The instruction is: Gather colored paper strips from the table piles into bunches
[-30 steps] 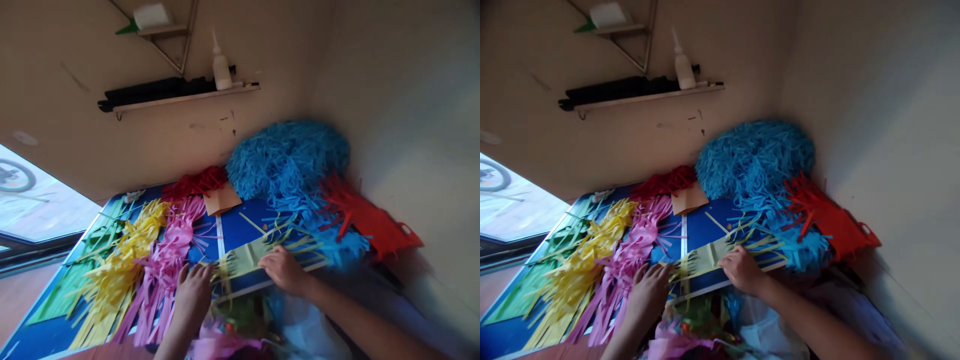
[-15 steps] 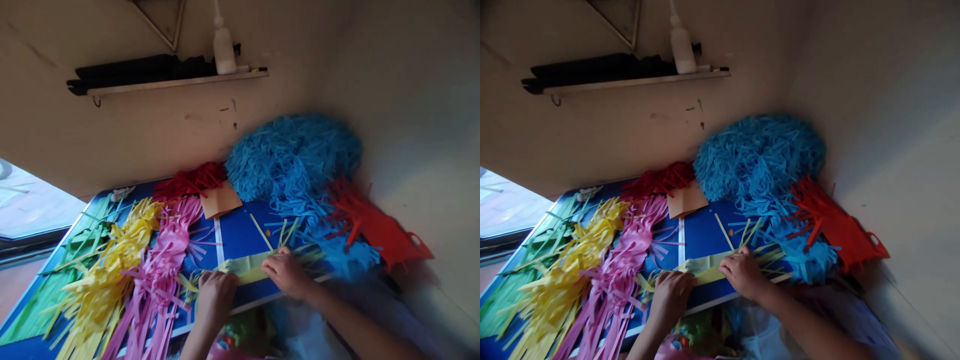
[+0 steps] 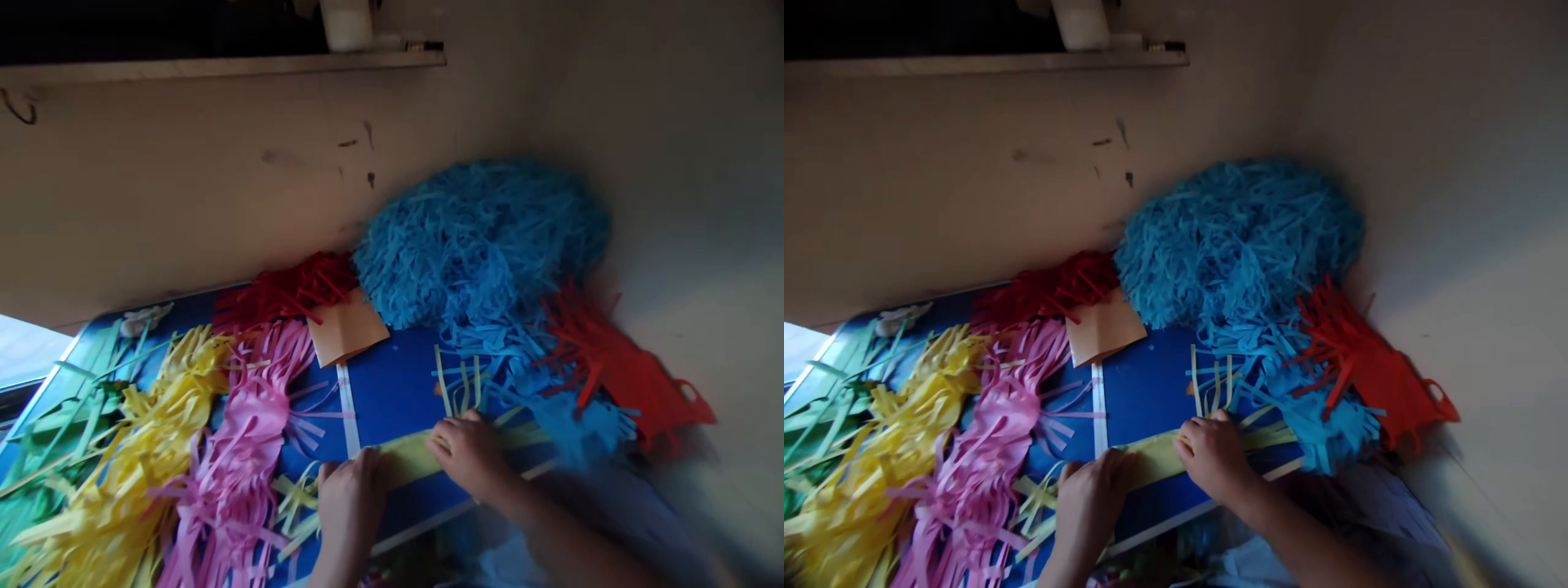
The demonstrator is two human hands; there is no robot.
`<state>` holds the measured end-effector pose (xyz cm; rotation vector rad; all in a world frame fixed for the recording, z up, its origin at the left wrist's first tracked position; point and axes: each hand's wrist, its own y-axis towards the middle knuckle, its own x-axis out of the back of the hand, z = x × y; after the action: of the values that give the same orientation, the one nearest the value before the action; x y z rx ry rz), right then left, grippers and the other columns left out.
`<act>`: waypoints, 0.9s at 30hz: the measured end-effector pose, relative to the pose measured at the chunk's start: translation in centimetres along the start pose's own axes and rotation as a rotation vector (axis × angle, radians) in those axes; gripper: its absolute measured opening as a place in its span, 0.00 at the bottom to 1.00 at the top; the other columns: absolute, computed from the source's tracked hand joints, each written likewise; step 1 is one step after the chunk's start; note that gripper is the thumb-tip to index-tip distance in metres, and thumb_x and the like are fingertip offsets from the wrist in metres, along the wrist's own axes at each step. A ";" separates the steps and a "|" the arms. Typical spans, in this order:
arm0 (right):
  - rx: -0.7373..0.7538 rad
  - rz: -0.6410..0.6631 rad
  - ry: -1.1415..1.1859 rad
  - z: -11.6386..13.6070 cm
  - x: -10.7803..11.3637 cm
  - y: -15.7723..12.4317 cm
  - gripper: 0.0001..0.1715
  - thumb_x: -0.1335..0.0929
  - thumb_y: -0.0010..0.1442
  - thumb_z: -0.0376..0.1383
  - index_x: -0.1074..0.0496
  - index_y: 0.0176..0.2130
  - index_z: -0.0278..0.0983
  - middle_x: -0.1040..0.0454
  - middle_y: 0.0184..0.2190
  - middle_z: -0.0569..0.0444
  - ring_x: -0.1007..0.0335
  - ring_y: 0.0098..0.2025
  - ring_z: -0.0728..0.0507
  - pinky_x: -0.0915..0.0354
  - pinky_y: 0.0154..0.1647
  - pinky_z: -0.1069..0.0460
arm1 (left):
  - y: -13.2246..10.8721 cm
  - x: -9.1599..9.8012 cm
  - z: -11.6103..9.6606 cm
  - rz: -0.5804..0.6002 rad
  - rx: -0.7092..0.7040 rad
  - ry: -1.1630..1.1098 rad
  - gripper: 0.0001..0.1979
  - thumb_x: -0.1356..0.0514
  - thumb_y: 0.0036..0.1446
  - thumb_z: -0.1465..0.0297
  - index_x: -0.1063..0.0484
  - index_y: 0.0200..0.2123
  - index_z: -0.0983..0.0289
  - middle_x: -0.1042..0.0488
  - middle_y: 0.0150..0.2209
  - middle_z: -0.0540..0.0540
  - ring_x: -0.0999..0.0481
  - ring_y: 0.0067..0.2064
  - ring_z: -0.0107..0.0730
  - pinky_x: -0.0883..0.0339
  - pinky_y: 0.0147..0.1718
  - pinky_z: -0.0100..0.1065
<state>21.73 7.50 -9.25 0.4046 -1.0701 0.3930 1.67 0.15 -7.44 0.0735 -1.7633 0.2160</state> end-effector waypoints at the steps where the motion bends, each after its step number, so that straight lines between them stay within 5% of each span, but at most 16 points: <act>1: -0.003 -0.004 0.004 0.0 0.0 0.0 0.11 0.32 0.58 0.31 0.33 0.24 0.37 0.27 0.23 0.59 0.35 0.27 0.48 0.53 0.37 0.50 | 0.1 -0.1 0.1 0.003 0.003 -0.002 0.16 0.48 0.65 0.65 0.27 0.27 0.60 0.23 0.21 0.50 0.22 0.28 0.37 0.46 0.37 0.38; 10: -0.017 0.022 0.000 0.1 -0.1 0.2 0.11 0.32 0.58 0.31 0.34 0.25 0.38 0.27 0.23 0.59 0.36 0.26 0.48 0.52 0.37 0.49 | 0.5 0.2 0.1 0.035 -0.003 -0.004 0.16 0.48 0.65 0.63 0.28 0.28 0.60 0.24 0.20 0.49 0.23 0.26 0.36 0.44 0.37 0.38; 12: -0.047 0.032 -0.015 0.0 0.5 0.5 0.09 0.32 0.58 0.32 0.33 0.27 0.39 0.26 0.24 0.59 0.34 0.28 0.47 0.51 0.39 0.49 | 0.5 0.5 -0.1 -0.054 -0.022 0.029 0.12 0.46 0.64 0.64 0.27 0.32 0.60 0.22 0.25 0.51 0.23 0.31 0.39 0.43 0.40 0.40; 15: -0.120 -0.034 -0.090 -0.1 2.2 0.9 0.03 0.31 0.57 0.33 0.31 0.34 0.39 0.25 0.32 0.53 0.31 0.38 0.41 0.49 0.44 0.46 | 0.7 0.8 -0.3 -0.246 -0.172 0.056 0.07 0.43 0.61 0.71 0.25 0.38 0.59 0.22 0.38 0.56 0.26 0.42 0.45 0.43 0.48 0.46; 18: -0.077 -0.141 -0.155 0.4 4.1 0.6 0.09 0.34 0.59 0.29 0.30 0.41 0.39 0.27 0.48 0.46 0.37 0.52 0.35 0.52 0.55 0.41 | 1.1 1.2 -0.3 -0.197 -0.440 0.036 0.10 0.43 0.59 0.77 0.24 0.35 0.56 0.23 0.36 0.52 0.28 0.42 0.42 0.44 0.50 0.47; 23: 0.364 0.225 0.013 1.5 4.1 -0.8 0.17 0.34 0.54 0.29 0.31 0.45 0.38 0.27 0.44 0.49 0.36 0.48 0.39 0.49 0.55 0.43 | 0.9 2.2 -0.6 -0.060 -0.587 0.065 0.09 0.43 0.54 0.78 0.26 0.34 0.59 0.24 0.33 0.52 0.28 0.41 0.41 0.46 0.56 0.51; 27: 0.323 0.254 0.028 0.7 2.8 -1.0 0.17 0.35 0.53 0.29 0.29 0.44 0.36 0.26 0.41 0.48 0.34 0.45 0.40 0.48 0.51 0.43 | 0.1 2.3 -0.8 -0.087 -0.565 0.021 0.13 0.41 0.48 0.76 0.26 0.39 0.61 0.23 0.39 0.55 0.27 0.44 0.44 0.52 0.59 0.58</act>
<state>22.91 6.60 -6.59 0.5490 -1.0359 0.8015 1.95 0.60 -5.02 -0.2586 -1.7373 -0.3461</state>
